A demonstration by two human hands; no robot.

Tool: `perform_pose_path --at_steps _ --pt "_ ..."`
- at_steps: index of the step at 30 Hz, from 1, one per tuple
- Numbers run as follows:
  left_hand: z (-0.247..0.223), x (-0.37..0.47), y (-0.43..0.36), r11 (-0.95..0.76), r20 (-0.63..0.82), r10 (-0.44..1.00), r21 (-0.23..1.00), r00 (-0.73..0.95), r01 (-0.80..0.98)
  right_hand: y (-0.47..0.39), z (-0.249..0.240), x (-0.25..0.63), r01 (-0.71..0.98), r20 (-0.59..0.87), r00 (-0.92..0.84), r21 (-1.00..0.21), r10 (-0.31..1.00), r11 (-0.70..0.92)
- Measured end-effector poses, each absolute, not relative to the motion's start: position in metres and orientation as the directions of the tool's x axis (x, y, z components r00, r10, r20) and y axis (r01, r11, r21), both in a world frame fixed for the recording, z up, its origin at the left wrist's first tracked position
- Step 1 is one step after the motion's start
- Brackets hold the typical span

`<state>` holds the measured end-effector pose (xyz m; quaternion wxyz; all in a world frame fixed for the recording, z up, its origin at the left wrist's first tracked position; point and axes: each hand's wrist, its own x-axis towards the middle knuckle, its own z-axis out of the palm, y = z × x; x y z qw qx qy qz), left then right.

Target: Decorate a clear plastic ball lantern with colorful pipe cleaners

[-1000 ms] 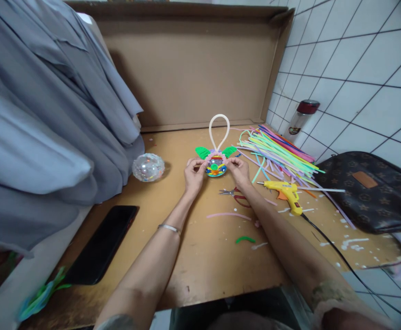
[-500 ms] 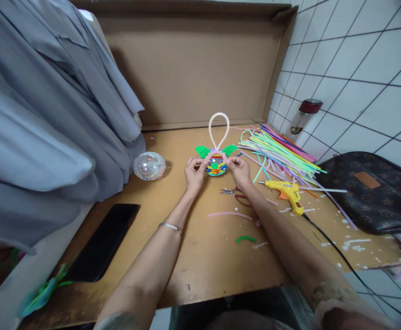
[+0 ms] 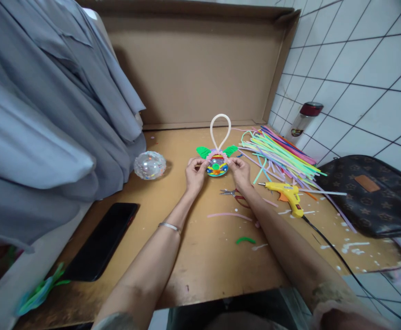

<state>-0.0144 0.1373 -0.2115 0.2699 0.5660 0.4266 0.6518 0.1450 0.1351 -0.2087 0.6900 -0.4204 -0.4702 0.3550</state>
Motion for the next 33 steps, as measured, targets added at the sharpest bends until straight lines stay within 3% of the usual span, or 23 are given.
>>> perform_pose_path --at_steps 7,33 --pt "-0.2109 -0.0139 0.1361 -0.485 0.503 0.839 0.864 -0.207 0.133 0.1371 -0.2121 0.1448 0.012 0.371 0.306 -0.922 0.877 0.386" --pt "-0.2145 -0.0122 0.1360 -0.480 0.489 0.838 0.872 -0.243 0.098 0.1350 -0.2127 0.1447 0.004 0.368 0.315 -0.922 0.875 0.387"
